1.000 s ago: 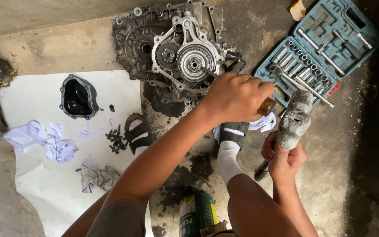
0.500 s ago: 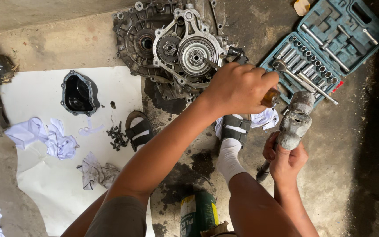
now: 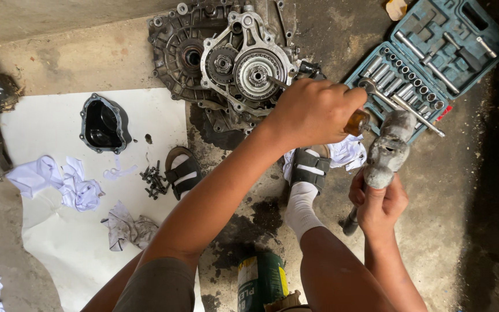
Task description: The person uses a hammer and punch to tap a component inside a disassembled engine block, then removes the part by hand and inspects the area. The person continues to tap and adjust internal parts of the engine.
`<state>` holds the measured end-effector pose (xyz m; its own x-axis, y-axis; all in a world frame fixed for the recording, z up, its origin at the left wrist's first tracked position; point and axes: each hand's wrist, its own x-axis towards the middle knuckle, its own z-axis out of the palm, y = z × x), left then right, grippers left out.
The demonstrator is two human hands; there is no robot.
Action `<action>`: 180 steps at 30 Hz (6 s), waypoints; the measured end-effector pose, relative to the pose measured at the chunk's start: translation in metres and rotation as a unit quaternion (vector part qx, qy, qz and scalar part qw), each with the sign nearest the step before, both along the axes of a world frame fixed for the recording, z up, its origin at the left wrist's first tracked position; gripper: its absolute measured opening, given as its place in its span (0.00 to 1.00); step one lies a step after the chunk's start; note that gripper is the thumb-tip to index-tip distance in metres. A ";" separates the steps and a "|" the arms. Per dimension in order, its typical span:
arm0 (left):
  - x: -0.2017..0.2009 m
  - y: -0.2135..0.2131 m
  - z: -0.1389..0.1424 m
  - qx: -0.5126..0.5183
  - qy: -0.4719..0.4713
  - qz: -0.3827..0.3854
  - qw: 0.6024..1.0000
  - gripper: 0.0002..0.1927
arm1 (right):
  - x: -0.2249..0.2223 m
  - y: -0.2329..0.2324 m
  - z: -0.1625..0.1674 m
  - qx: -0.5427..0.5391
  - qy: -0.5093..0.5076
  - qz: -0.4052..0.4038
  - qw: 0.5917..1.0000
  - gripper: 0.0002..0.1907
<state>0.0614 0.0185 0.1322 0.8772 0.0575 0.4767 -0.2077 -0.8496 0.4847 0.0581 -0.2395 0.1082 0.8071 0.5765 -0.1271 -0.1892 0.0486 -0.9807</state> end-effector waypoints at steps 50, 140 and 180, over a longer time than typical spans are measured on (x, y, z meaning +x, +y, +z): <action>0.007 -0.001 -0.006 0.010 0.008 0.011 1.000 0.12 | 0.011 0.016 0.014 0.044 0.058 -0.067 0.995 0.35; 0.007 0.007 0.004 0.009 0.026 -0.002 1.000 0.07 | 0.019 0.041 0.004 -0.131 -0.146 -0.054 0.979 0.38; 0.016 0.006 0.005 -0.005 0.015 0.070 0.997 0.17 | 0.023 0.019 0.007 0.013 0.069 -0.017 0.997 0.36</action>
<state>0.0777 0.0246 0.1375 0.8743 0.1850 0.4488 -0.0730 -0.8640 0.4982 0.0812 -0.2203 0.1153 0.8018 0.5540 -0.2239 -0.3199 0.0815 -0.9440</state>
